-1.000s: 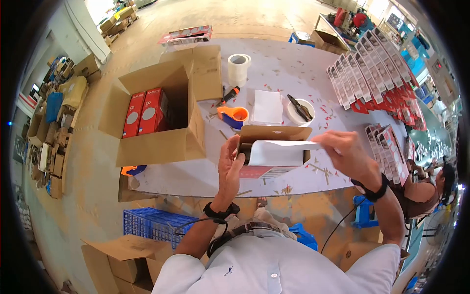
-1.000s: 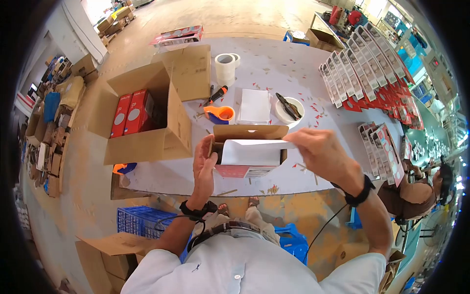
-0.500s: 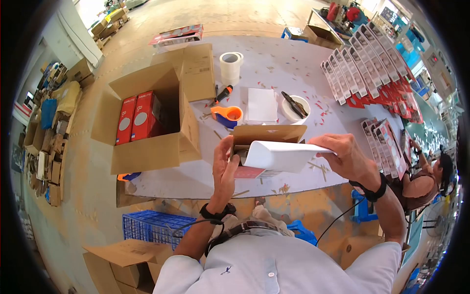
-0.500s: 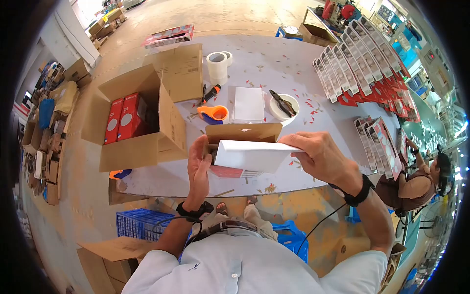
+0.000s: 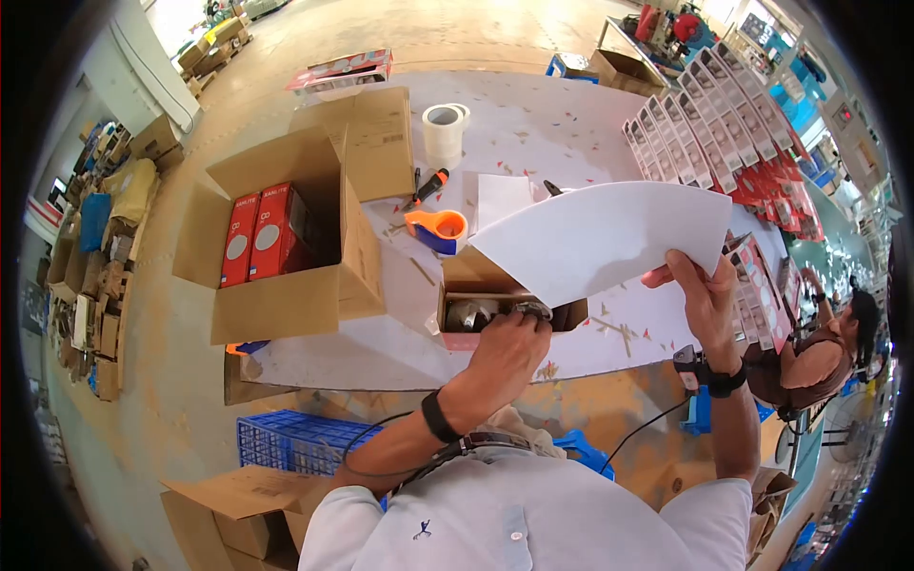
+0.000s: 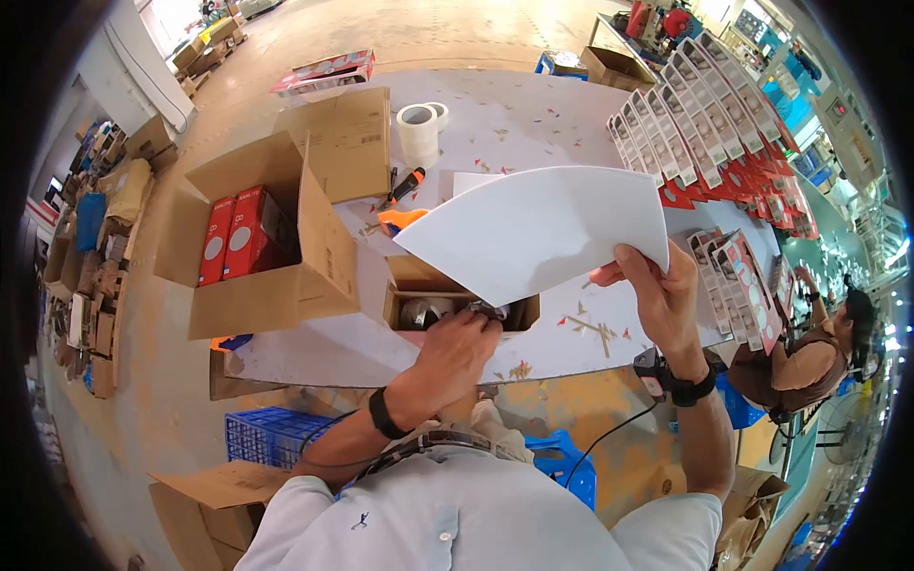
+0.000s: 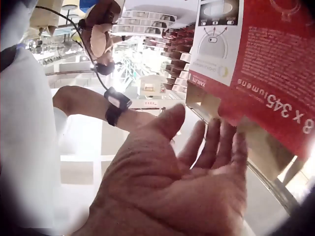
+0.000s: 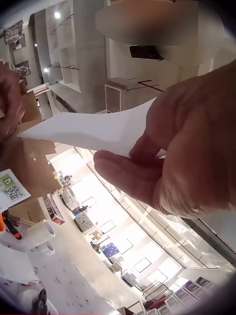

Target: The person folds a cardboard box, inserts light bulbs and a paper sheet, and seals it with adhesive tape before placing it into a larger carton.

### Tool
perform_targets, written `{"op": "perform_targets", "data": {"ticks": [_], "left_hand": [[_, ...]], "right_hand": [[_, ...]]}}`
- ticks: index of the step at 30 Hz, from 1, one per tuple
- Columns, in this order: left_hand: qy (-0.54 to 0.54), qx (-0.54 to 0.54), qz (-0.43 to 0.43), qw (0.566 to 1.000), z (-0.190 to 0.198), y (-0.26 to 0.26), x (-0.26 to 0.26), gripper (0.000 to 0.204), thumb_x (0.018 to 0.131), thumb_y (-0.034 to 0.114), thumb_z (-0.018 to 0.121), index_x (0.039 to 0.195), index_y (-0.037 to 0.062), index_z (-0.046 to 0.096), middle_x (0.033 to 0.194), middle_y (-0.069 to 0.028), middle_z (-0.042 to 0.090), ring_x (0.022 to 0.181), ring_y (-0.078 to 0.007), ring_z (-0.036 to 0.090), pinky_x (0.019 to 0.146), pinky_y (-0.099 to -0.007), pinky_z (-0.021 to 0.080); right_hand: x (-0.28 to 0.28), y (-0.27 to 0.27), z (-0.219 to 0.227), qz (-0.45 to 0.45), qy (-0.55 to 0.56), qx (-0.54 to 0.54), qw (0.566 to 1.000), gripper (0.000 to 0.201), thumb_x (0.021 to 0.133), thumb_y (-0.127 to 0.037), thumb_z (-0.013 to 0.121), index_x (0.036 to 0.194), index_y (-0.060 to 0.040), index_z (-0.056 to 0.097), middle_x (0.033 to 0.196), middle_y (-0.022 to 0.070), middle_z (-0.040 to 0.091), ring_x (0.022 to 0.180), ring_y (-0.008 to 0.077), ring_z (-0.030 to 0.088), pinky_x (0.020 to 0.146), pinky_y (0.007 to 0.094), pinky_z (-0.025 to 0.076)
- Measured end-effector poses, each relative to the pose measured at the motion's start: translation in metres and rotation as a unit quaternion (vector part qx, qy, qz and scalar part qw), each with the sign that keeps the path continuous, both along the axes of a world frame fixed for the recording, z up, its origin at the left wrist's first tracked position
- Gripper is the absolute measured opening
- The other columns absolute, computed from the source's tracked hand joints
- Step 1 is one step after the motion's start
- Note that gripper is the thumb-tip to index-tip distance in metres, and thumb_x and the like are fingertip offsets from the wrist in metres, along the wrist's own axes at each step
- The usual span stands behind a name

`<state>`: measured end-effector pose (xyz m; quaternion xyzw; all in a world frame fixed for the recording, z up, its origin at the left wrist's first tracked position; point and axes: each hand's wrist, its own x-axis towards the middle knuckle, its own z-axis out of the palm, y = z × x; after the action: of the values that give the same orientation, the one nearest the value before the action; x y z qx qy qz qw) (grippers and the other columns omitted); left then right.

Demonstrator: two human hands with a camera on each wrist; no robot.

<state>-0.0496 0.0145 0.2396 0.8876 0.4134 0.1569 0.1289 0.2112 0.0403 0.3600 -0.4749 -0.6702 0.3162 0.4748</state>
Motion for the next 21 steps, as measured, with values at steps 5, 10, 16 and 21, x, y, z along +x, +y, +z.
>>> {"op": "perform_targets", "data": {"ticks": [5,10,16,21], "left_hand": [[0.071,-0.105,-0.051,0.991,0.007,0.025,0.008,0.012,0.08,0.002,0.065,0.09,0.0014,0.073,0.09,-0.0206,0.074,0.089,-0.035,0.075,0.071,-0.0476,0.06],[0.075,-0.057,-0.02,0.995,0.019,0.016,0.009,0.015,0.079,0.002,0.065,0.093,0.0022,0.07,0.089,-0.0172,0.073,0.086,-0.0333,0.073,0.073,-0.0452,0.059],[-0.005,0.076,0.025,0.997,0.019,-0.007,-0.004,0.024,0.08,0.007,0.066,0.104,0.0038,0.067,0.087,-0.0117,0.068,0.085,-0.0317,0.069,0.081,-0.0428,0.055],[-0.041,0.042,0.089,0.994,0.003,-0.004,0.038,0.017,0.085,0.021,0.073,0.092,0.0059,0.073,0.084,-0.0097,0.07,0.084,-0.028,0.069,0.082,-0.0412,0.051]], "right_hand": [[0.009,-0.003,-0.014,0.011,0.031,-0.005,0.999,0.019,0.104,-0.006,0.058,0.113,0.0075,0.068,0.087,0.0127,0.075,0.077,0.0167,0.075,0.071,0.0298,0.061],[0.011,-0.007,-0.021,0.0,0.039,0.002,0.999,0.019,0.105,-0.006,0.058,0.115,0.0072,0.068,0.087,0.0116,0.074,0.076,0.0169,0.074,0.071,0.03,0.06],[0.01,-0.012,-0.028,-0.01,0.074,0.01,0.997,0.02,0.105,-0.008,0.06,0.116,0.0057,0.068,0.088,0.0111,0.074,0.077,0.0176,0.074,0.071,0.0302,0.06],[0.01,-0.011,-0.031,-0.02,0.091,0.012,0.996,0.018,0.105,-0.008,0.06,0.115,0.0044,0.069,0.087,0.0106,0.074,0.077,0.0171,0.074,0.072,0.03,0.059]]}}
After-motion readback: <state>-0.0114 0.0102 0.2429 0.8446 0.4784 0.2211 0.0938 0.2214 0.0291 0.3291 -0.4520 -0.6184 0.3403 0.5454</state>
